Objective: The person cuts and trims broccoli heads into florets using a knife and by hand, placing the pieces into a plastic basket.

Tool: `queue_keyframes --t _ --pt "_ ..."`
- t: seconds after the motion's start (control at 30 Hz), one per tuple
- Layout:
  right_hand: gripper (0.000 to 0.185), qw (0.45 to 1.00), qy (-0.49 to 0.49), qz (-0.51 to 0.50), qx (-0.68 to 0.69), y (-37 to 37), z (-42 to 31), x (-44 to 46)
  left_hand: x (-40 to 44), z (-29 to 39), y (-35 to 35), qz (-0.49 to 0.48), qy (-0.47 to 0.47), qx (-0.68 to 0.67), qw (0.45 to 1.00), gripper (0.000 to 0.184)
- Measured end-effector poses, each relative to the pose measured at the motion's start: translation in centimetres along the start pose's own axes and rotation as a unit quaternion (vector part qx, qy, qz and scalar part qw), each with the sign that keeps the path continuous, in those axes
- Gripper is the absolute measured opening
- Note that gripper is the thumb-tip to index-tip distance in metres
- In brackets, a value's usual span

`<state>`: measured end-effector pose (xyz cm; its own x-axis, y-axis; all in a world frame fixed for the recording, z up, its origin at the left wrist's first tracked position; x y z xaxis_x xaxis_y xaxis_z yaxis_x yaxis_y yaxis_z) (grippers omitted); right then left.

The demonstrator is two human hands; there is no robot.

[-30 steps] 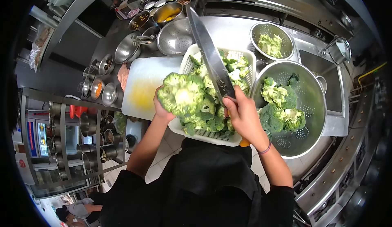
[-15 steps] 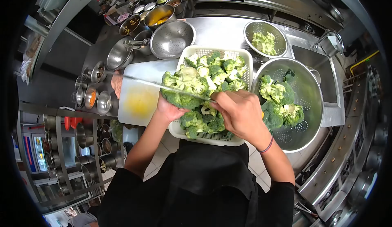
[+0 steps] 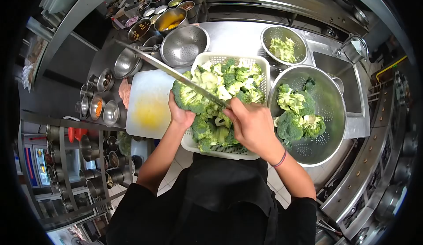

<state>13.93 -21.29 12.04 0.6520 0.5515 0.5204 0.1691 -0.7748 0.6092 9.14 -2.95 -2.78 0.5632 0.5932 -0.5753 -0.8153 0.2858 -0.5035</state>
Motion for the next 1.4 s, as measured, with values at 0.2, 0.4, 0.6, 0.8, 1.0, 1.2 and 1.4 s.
queue_keyframes --t 0.2,0.4,0.6,0.8,1.0,1.2,1.4 --pt "0.015 0.999 -0.029 -0.014 -0.04 -4.4 2.0 -1.8 0.7 -1.2 -0.9 -0.034 -0.035 -0.043 0.998 0.048" --pt "0.015 0.987 -0.154 0.031 0.046 -1.3 2.5 -1.4 1.4 1.2 -1.3 -0.111 -0.252 0.013 0.961 0.051" --pt "0.012 0.995 -0.086 0.009 -0.045 -5.1 3.9 -2.6 -1.6 2.2 -3.8 -0.179 -0.333 0.092 0.921 0.055" --pt "0.017 0.899 -0.358 0.002 0.25 -4.2 8.0 -5.2 -1.4 3.6 -2.9 -0.108 -0.481 0.256 0.832 0.065" --pt "0.034 0.899 -0.366 0.066 0.23 -0.8 7.8 -6.1 3.3 4.7 -0.8 -0.169 -0.208 -0.01 0.963 0.06" --pt "0.012 0.991 -0.113 0.065 0.035 0.6 2.1 -3.5 1.9 1.4 -1.7 -0.323 0.054 -0.201 0.923 0.056" --pt "0.013 0.989 -0.007 0.139 0.053 1.2 -3.2 -1.4 1.3 0.2 -1.7 -0.336 0.144 -0.283 0.887 0.066"
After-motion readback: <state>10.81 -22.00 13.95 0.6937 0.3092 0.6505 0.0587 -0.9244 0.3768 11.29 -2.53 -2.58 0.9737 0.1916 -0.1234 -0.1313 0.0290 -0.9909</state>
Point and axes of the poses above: each hand's wrist, its own x-axis towards the middle knuckle, its own y-axis out of the back of the hand, z = x × y, the point moved 9 cm from there along x, towards the middle knuckle, and after that the axes turned 15 degrees about z, right-handed, at the moved point
